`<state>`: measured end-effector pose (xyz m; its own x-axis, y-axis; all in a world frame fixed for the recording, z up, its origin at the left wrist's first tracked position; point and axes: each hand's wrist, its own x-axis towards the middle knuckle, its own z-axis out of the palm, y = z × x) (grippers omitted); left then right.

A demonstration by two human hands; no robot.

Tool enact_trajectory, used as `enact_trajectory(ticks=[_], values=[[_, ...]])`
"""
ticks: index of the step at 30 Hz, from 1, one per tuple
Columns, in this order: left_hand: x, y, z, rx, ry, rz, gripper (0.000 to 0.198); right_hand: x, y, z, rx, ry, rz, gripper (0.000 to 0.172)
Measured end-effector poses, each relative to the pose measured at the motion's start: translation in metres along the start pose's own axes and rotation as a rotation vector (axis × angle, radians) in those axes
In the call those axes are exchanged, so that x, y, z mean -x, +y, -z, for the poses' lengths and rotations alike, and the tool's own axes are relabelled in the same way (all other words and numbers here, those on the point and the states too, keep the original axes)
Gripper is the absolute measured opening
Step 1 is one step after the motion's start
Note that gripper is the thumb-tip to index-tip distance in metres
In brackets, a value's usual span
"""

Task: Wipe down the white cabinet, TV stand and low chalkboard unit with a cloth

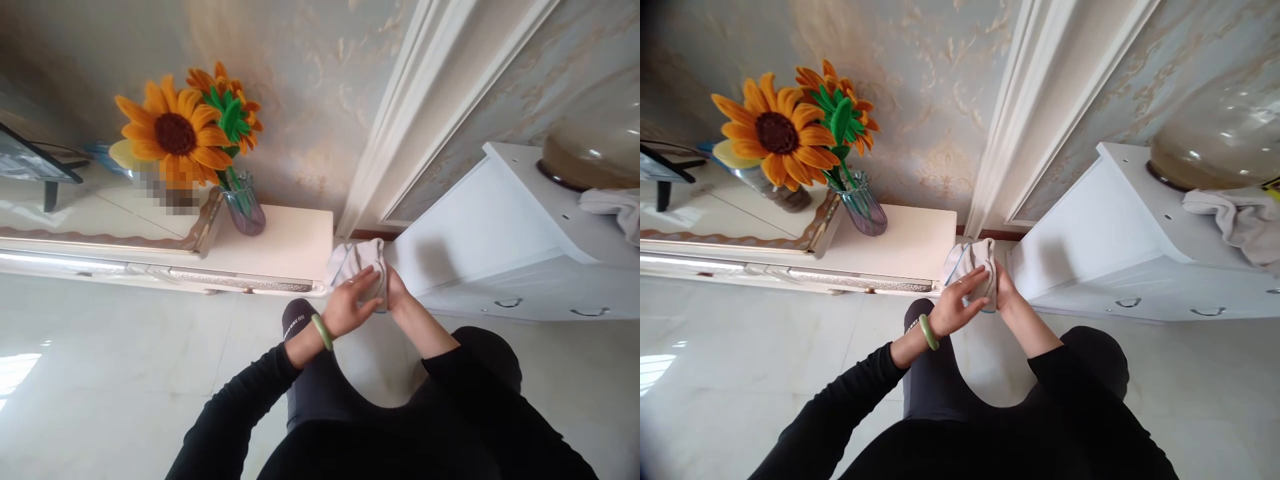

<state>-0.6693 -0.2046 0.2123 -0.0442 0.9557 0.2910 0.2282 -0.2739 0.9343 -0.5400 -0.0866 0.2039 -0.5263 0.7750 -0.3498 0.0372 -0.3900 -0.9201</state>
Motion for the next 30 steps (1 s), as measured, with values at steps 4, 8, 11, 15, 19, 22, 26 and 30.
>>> enact_trajectory(ticks=[4,8,11,15,19,22,26,30], values=[[0.017,-0.038,0.061,-0.291,0.553,-0.004,0.038,-0.028,-0.022,-0.009,0.168,0.082,0.210,0.064],[0.028,-0.106,0.138,-0.651,0.822,0.161,0.054,-0.047,-0.020,-0.035,0.789,-0.113,0.287,0.074],[0.032,-0.141,0.176,-0.805,0.797,0.218,0.054,-0.058,0.011,-0.064,1.356,-0.237,0.378,0.079],[0.031,-0.162,0.196,-0.890,0.745,0.275,0.061,-0.081,0.059,-0.085,1.598,-0.377,0.529,0.077],[0.031,-0.171,0.192,-0.897,0.698,0.381,0.075,-0.122,0.067,-0.080,1.624,-0.399,0.646,0.075],[0.032,-0.173,0.187,-0.903,0.681,0.400,0.078,-0.171,0.047,-0.085,1.613,-0.330,0.622,0.073],[0.034,-0.175,0.185,-0.878,0.693,0.395,0.079,-0.254,0.021,-0.127,1.445,-0.158,0.515,0.068],[0.035,-0.178,0.188,-0.904,0.693,0.401,0.078,-0.302,0.017,-0.187,1.200,-0.111,0.474,0.069]])
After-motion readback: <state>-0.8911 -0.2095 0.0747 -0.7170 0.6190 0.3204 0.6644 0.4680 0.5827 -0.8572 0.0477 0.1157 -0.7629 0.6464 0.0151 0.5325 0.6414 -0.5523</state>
